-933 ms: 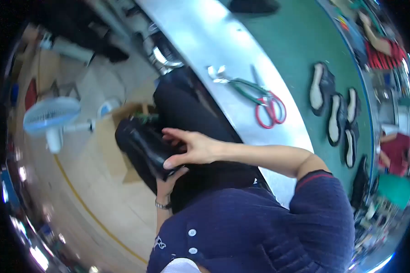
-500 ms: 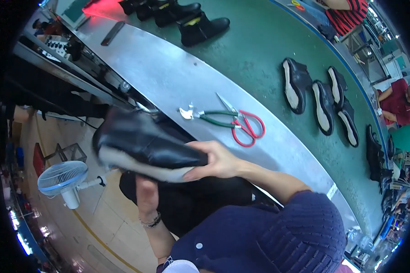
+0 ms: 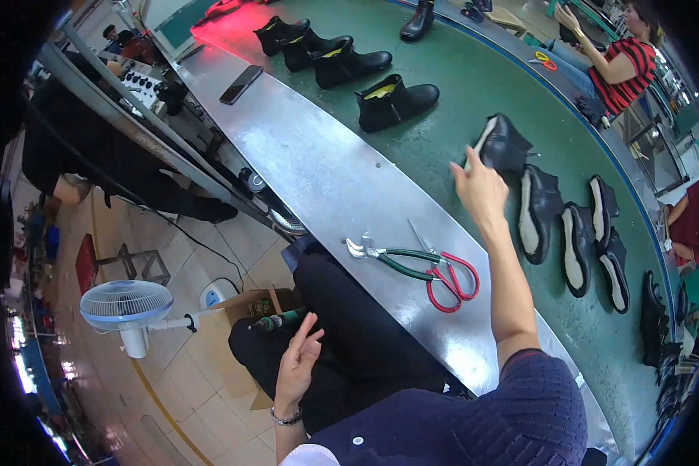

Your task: Manufacturing shoes by trimming excess material from soles using pliers and scissors.

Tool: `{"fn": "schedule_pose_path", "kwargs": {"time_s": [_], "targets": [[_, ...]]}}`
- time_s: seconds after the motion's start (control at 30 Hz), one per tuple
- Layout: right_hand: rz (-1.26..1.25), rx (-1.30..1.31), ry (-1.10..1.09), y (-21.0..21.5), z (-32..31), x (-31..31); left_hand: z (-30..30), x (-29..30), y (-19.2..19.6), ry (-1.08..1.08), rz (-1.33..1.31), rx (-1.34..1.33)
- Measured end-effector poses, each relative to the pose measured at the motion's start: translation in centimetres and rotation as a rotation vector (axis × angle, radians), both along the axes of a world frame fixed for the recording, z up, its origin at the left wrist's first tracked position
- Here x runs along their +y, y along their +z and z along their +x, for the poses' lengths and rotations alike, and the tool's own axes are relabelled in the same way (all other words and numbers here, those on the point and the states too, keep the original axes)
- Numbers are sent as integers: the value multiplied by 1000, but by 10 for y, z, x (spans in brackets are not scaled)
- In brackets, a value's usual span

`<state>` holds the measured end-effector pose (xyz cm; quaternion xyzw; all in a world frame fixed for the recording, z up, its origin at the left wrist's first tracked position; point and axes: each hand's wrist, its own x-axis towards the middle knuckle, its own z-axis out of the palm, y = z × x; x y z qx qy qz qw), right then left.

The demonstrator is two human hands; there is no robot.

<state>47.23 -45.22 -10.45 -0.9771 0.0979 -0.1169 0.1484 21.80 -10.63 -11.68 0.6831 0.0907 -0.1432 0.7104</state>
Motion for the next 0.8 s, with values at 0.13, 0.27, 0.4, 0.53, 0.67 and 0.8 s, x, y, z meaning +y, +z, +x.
{"fn": "schedule_pose_path", "kwargs": {"time_s": [0.13, 0.27, 0.4, 0.53, 0.67, 0.8], "targets": [[299, -97, 293, 2, 85, 72, -3, -4, 0, -24, 4, 5], [243, -36, 246, -34, 163, 113, -9, -7, 10, 20, -127, 33], [568, 53, 270, -39, 185, 107, -30, 0, 9, 99, -181, 69], [920, 24, 378, -3, 155, 83, -42, 10, 13, 136, -167, 102], [1054, 54, 628, 90, 81, 71, -26, 19, 21, 82, -30, -24], [1214, 256, 792, 145, 4, 121, 11, 17, 50, 135, 317, -308]]}}
